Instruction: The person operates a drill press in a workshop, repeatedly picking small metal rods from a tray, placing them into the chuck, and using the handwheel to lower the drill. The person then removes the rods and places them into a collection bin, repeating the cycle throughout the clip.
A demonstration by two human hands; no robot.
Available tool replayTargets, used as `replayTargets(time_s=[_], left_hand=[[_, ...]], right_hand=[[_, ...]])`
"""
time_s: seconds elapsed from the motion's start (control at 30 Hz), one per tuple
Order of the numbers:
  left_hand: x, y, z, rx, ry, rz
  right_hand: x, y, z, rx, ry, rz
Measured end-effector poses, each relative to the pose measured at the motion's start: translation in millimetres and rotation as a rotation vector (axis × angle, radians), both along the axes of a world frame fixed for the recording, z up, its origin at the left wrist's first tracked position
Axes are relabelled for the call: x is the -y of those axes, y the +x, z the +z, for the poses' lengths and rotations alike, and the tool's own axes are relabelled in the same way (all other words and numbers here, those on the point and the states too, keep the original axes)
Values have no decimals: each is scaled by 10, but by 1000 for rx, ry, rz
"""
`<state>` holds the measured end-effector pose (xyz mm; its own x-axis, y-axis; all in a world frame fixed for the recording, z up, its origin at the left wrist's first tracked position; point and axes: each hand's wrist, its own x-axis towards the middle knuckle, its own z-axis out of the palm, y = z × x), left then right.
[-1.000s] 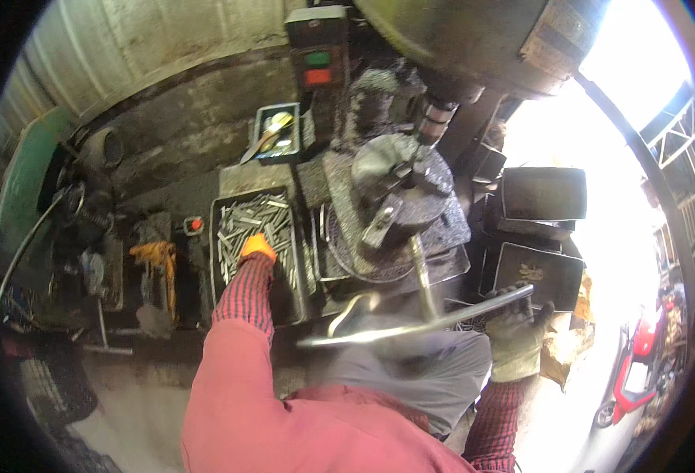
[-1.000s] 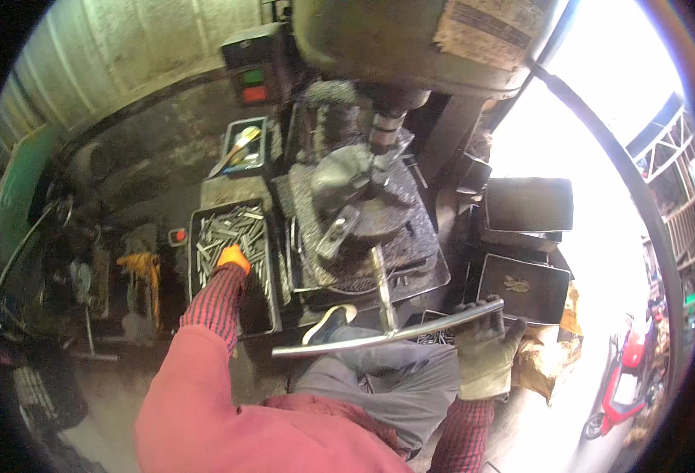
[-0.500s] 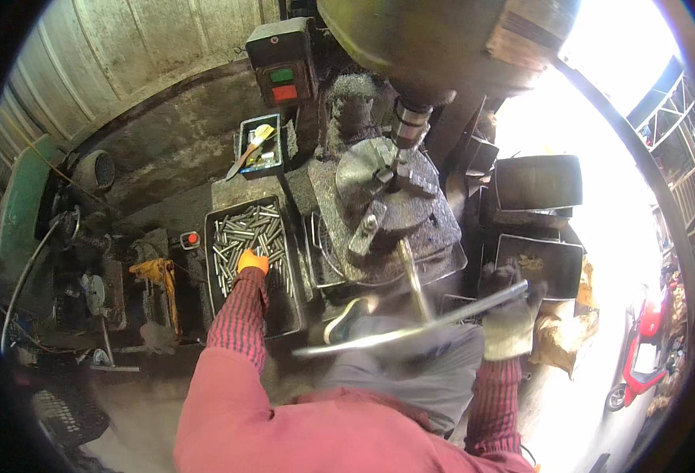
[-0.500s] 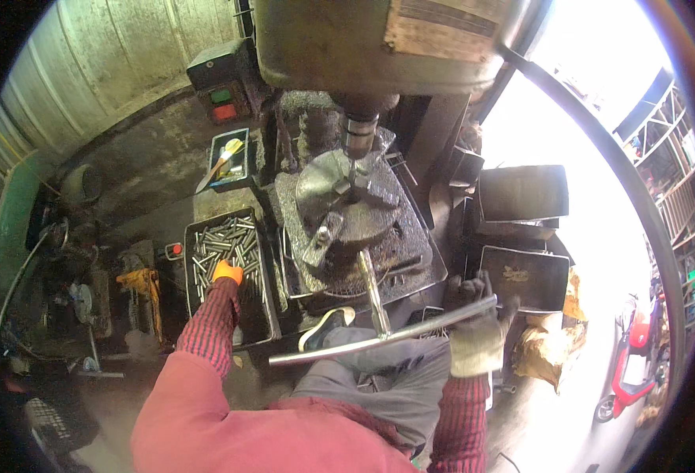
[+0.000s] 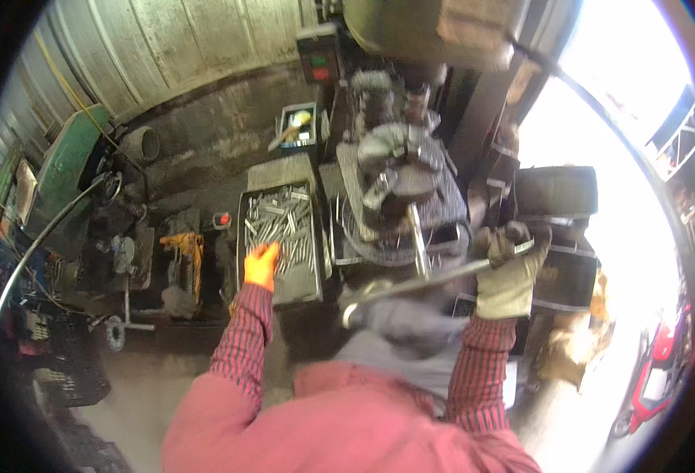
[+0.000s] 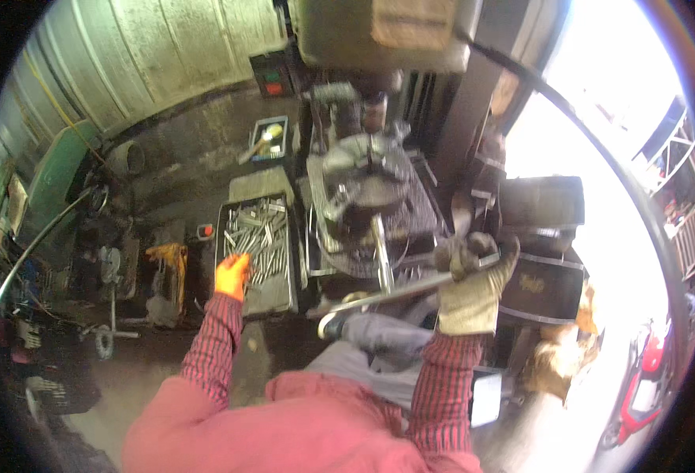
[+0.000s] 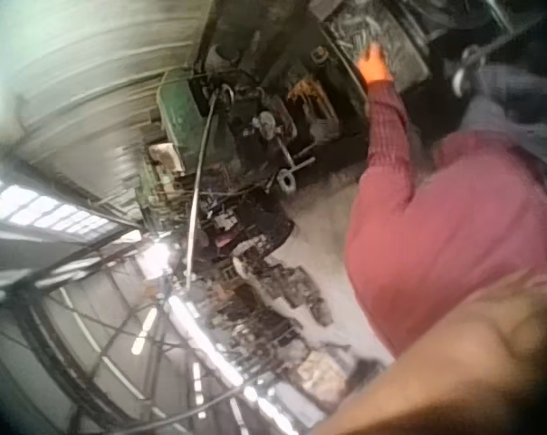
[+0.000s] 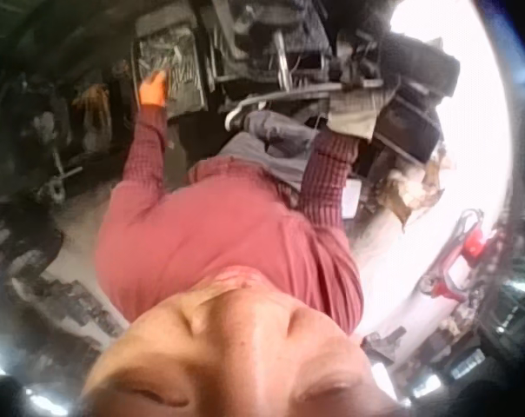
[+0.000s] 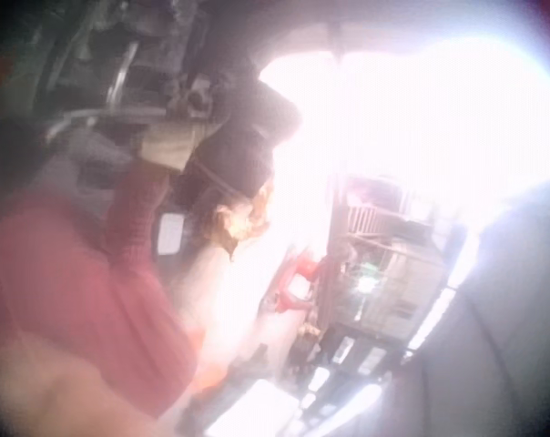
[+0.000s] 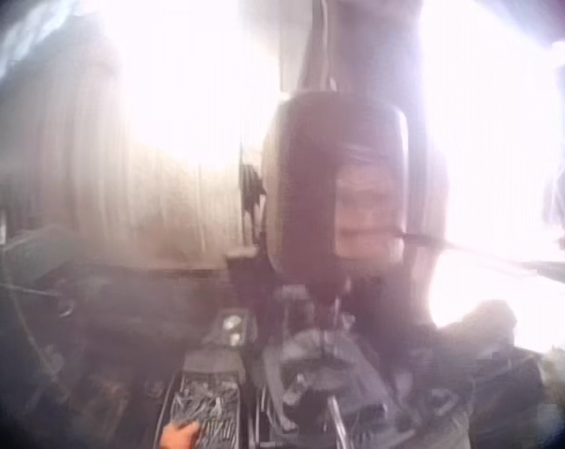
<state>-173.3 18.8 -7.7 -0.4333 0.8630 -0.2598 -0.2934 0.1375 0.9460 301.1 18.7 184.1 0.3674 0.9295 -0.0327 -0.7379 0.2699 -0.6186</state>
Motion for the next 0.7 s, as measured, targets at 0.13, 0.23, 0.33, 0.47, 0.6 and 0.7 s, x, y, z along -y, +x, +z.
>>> replayTargets(time_s=[0.13,0.23,0.33,0.47,0.6,0.7], left_hand=[[-134,25,522,-20,62,-4],[-306,88,875,-7,209,13],[-352,160,1135,13,299,-8],[-359,274,1383,-29,386,-33],[-439,309,1512,-58,404,2],[-507,359,1530,-12,442,-99]], right_hand=[[-53,154,19,-68,134,387],[-44,148,108,-108,105,314],[38,-154,404,-279,295,427],[350,-988,885,1256,437,523],[308,-1763,446,1747,501,661],[354,-1773,-229,1792,584,601]])
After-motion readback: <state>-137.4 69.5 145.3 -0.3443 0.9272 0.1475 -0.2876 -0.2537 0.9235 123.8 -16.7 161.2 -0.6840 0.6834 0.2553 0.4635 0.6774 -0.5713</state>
